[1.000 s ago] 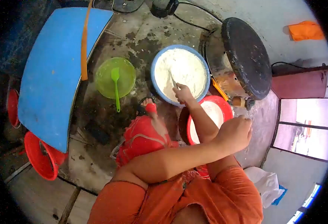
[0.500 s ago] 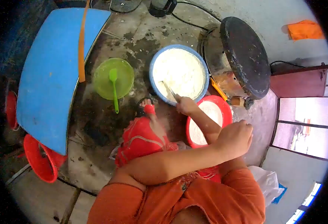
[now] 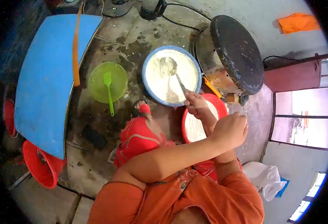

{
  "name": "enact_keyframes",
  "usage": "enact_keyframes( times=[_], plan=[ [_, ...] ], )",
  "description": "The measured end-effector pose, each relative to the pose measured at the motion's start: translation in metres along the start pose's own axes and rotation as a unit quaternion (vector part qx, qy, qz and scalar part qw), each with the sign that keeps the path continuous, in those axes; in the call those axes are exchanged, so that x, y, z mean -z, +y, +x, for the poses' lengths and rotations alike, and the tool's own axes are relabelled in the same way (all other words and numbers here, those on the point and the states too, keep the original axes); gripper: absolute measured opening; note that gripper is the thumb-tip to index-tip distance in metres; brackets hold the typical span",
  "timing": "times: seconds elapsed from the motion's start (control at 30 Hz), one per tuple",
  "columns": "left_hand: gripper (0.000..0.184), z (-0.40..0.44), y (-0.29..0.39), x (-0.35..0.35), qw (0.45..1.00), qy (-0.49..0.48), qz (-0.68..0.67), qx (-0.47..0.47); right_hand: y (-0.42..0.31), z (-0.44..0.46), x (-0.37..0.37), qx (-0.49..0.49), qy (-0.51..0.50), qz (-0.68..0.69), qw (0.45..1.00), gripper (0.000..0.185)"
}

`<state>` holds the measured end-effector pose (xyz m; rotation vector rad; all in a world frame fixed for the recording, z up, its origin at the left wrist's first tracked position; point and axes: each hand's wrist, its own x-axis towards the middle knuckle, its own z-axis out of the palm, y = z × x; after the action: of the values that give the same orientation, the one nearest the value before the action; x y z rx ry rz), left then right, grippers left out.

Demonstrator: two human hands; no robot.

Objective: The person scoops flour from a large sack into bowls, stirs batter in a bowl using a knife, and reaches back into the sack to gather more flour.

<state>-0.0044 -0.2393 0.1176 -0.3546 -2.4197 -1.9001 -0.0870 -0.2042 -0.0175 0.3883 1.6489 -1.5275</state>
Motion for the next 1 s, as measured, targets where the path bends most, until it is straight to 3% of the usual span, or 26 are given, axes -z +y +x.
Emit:
enact_keyframes(
  times=[0.07, 0.17, 0.27, 0.37, 0.43, 0.6, 0.63, 0.77, 0.87, 0.9, 1.0],
  plan=[
    [0.02, -0.001, 0.001, -0.001, 1.0, 0.0, -0.012, -0.006, 0.016, 0.002, 0.006, 0.006, -0.004, 0.018, 1.0, 0.042],
    [0.02, -0.003, 0.001, -0.006, 0.999, 0.0, -0.028, -0.015, 0.046, 0.025, 0.002, 0.114, 0.118, -0.059, 0.985, 0.048],
    [0.02, -0.004, 0.002, -0.005, 0.999, 0.0, -0.031, -0.018, 0.037, 0.031, 0.003, 0.073, 0.096, 0.021, 0.993, 0.055],
    [0.02, -0.003, 0.002, -0.001, 0.999, -0.005, -0.033, -0.019, 0.03, 0.051, 0.009, 0.038, 0.127, 0.11, 0.985, 0.041],
    [0.021, -0.002, 0.003, 0.002, 0.999, -0.008, -0.034, -0.021, 0.022, 0.064, 0.014, 0.006, -0.02, 0.322, 0.947, 0.02],
    [0.021, -0.001, 0.002, 0.0, 0.999, -0.006, -0.038, -0.01, -0.022, 0.08, 0.011, -0.059, -0.029, 0.52, 0.851, 0.03],
    [0.021, -0.001, 0.001, -0.001, 0.999, -0.005, -0.037, -0.01, -0.025, 0.084, 0.013, -0.059, -0.072, 0.55, 0.83, 0.031],
    [0.021, -0.001, 0.001, 0.003, 0.999, 0.007, -0.042, -0.009, -0.039, 0.103, 0.018, -0.101, -0.046, 0.52, 0.847, 0.031],
    [0.021, -0.001, 0.003, 0.004, 0.999, -0.011, -0.033, 0.0, -0.042, 0.105, 0.003, -0.058, 0.048, 0.267, 0.961, 0.026],
    [0.021, 0.0, 0.002, 0.004, 1.0, -0.014, -0.027, 0.001, -0.044, 0.096, -0.008, -0.033, 0.074, 0.202, 0.976, 0.013],
    [0.023, -0.003, 0.002, 0.007, 1.0, -0.003, -0.023, -0.009, -0.036, 0.102, -0.018, -0.018, 0.104, 0.121, 0.987, 0.013]
  ],
)
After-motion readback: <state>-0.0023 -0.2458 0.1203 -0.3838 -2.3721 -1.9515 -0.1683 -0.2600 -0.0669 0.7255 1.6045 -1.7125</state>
